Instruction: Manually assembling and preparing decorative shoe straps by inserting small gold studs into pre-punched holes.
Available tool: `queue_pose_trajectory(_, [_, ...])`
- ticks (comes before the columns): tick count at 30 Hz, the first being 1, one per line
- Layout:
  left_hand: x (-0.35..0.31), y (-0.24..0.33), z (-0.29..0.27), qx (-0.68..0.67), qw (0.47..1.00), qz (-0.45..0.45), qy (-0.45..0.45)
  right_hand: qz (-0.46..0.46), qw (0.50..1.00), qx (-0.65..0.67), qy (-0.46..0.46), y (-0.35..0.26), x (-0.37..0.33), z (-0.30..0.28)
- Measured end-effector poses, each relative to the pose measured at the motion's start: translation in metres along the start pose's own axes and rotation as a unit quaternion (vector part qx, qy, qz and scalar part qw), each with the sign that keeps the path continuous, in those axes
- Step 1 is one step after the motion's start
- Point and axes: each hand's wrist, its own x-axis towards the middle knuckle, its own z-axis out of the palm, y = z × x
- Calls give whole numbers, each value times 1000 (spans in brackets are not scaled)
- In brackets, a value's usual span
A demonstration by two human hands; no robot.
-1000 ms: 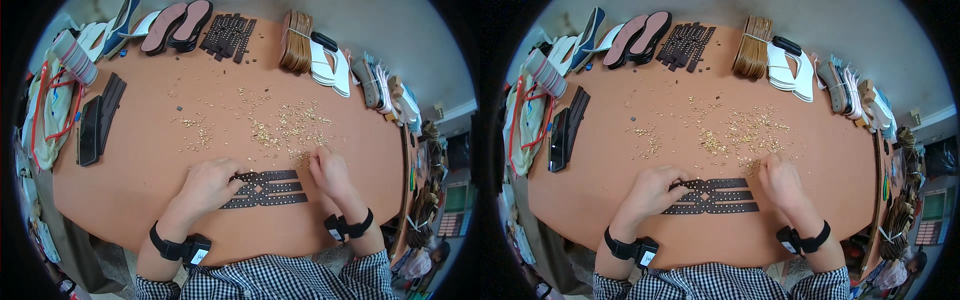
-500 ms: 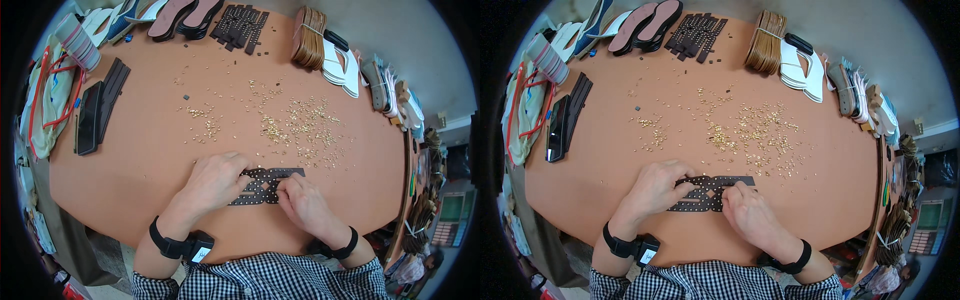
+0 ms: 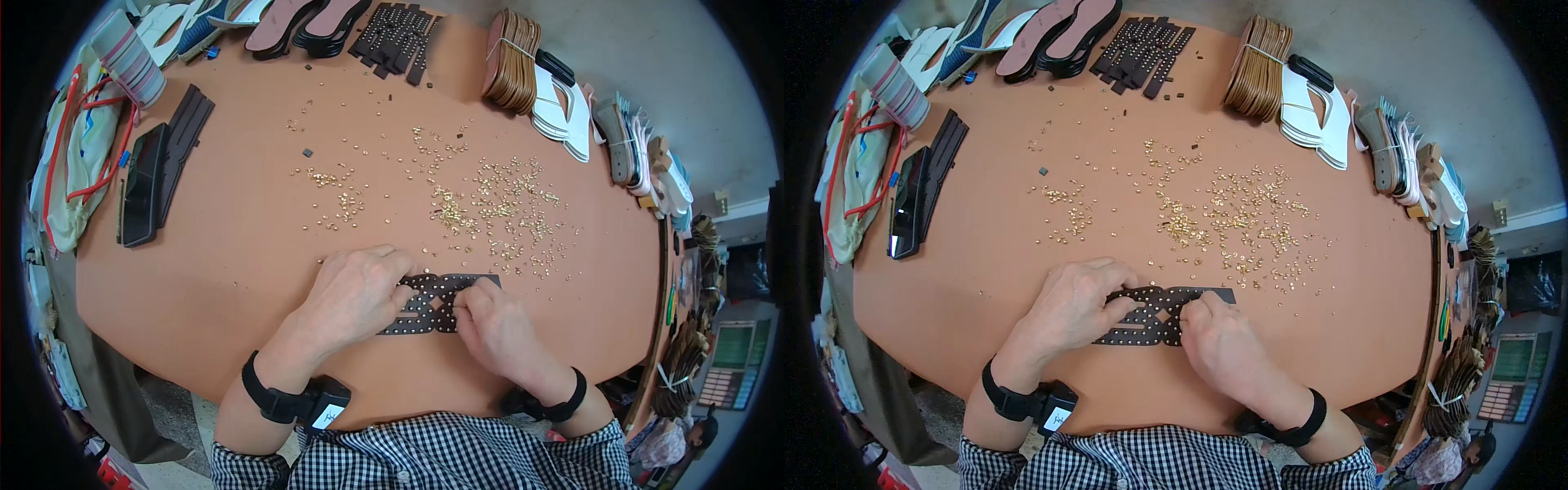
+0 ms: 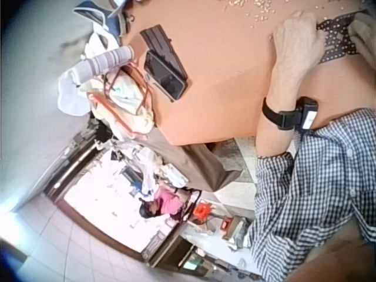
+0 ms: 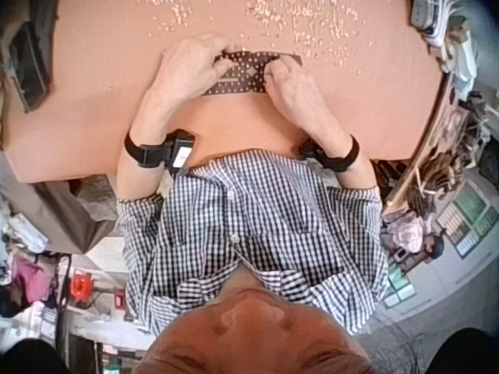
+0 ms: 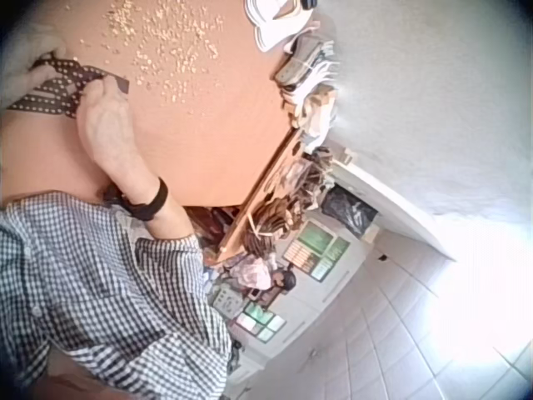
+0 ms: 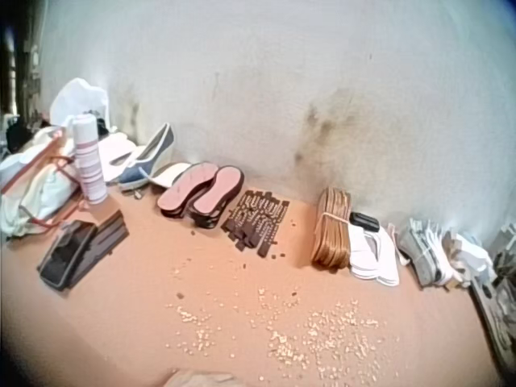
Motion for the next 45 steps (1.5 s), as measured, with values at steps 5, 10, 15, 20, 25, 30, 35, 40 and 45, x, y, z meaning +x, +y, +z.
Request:
queue_pose_trajectory(5, [0, -1, 1, -4, 1000, 2, 0, -15, 999, 6, -33, -1, 5, -7])
queue_pose_trajectory(10, [-1, 0, 0, 2, 1000, 3, 2, -10, 999, -1, -49, -1, 5, -8])
queue_pose_trajectory(15, [-1, 0, 0, 1, 1000, 6, 4, 12, 999, -11, -43, -3, 6, -5])
queue_pose_trajectory(20, [-1, 1, 1, -3, 1000, 9, 13, 6, 998, 14, -62, -4, 10, -10])
queue_pose_trajectory(25, [-1, 0, 0, 1, 1000, 5, 5, 46, 997, 12, -60, -1, 8, -6])
queue_pose_trajectory(30, [0, 2, 0, 0, 1000, 1, 2, 64, 996, 42, -52, -1, 11, -8])
queue_pose_trajectory(35, [0, 1, 2, 1, 1000, 5, 10, 50, 995, 59, -61, 3, 13, -10])
queue_pose_trajectory(40, [-1, 0, 0, 1, 1000, -6, 4, 49, 992, 106, -44, 10, 5, -7])
queue_pose_trajectory(45, [-1, 1, 0, -6, 1000, 0, 11, 14, 991, 129, -17, 17, -7, -5])
